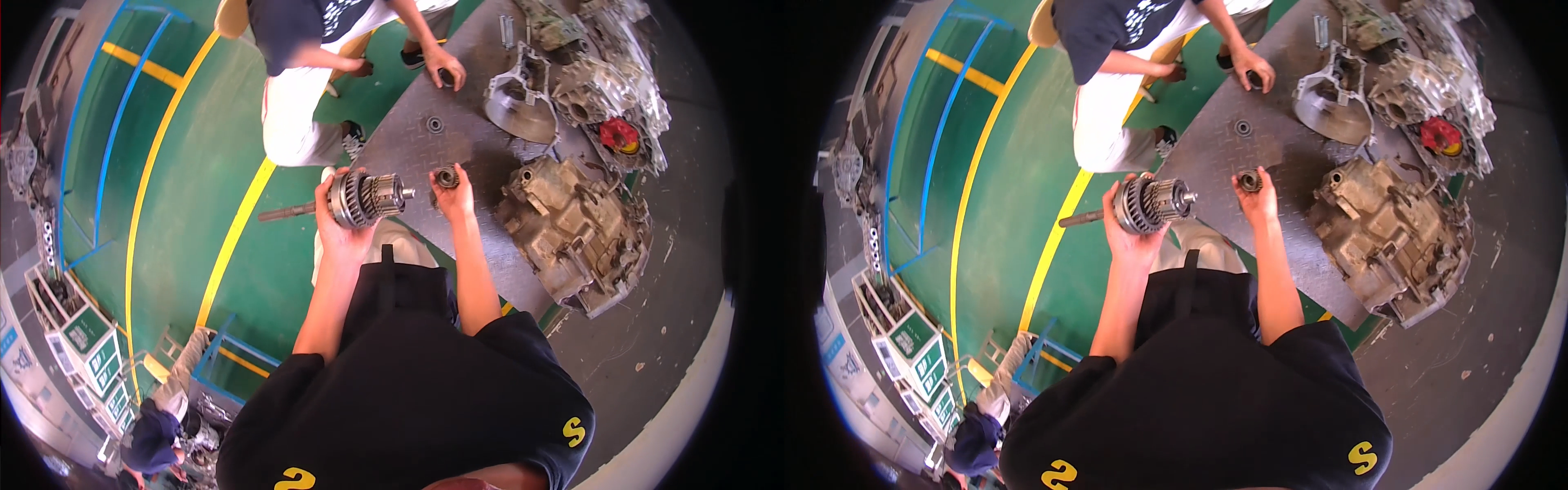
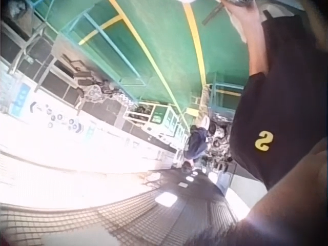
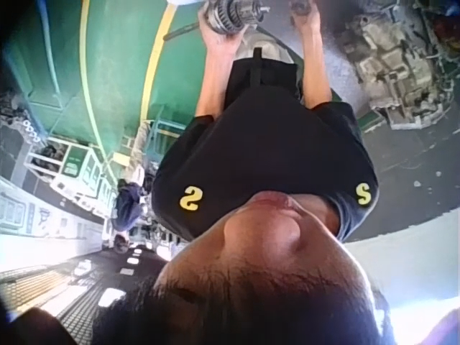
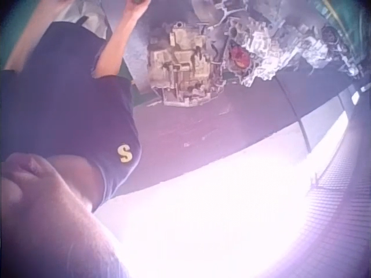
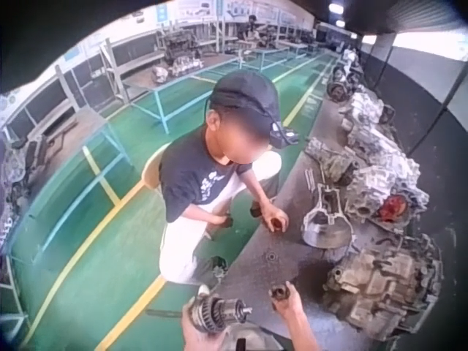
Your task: The person manipulates a transmission gear shaft and various bearings by hand, sliding components along the shaft and aligning them while consulting with another person at a workbench.
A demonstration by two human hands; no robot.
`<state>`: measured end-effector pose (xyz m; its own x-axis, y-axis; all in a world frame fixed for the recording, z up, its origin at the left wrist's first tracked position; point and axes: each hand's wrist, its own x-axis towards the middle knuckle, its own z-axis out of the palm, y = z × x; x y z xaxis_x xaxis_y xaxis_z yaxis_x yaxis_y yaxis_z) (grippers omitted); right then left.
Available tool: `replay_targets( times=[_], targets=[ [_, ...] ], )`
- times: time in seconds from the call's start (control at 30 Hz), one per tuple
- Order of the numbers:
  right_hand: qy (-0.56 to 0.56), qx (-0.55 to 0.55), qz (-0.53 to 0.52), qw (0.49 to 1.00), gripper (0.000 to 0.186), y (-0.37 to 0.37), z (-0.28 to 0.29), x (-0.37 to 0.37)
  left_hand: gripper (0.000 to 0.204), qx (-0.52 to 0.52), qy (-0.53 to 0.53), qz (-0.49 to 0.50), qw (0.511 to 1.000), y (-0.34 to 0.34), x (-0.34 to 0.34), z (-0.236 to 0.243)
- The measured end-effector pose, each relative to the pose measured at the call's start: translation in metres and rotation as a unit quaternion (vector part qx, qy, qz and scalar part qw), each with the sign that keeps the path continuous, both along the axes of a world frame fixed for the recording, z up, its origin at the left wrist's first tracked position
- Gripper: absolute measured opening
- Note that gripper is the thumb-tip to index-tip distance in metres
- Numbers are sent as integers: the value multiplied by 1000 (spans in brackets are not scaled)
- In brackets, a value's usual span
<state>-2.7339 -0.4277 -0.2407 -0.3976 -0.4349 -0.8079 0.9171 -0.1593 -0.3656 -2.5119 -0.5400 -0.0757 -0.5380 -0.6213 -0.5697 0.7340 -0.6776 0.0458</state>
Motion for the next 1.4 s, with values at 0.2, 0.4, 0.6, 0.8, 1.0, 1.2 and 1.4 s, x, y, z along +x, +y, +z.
replay_targets(
  times=[0.2,0.4,0.6,0.8,1.0,1.2,1.4],
  targets=[
    [202,157,113,960,26,-9,-16,-4,28,-26,-70,-22,997,-10,11,-10],
    [218,310,274,884,34,-29,-42,-28,37,-38,-133,-26,990,-6,2,8],
    [346,511,417,667,64,-16,-99,-43,41,-59,-96,-89,990,3,-9,11],
    [439,530,431,583,60,-25,-49,-26,42,-57,-114,-96,987,5,-7,3],
    [506,200,445,712,53,-11,38,-4,37,-52,-125,-121,983,-2,-9,-8],
    [440,-47,451,775,66,-8,196,78,28,-22,-149,-160,976,0,-17,-16],
    [564,-67,414,711,64,-1,164,80,24,-68,-197,-225,952,2,-20,-10]
  ],
)
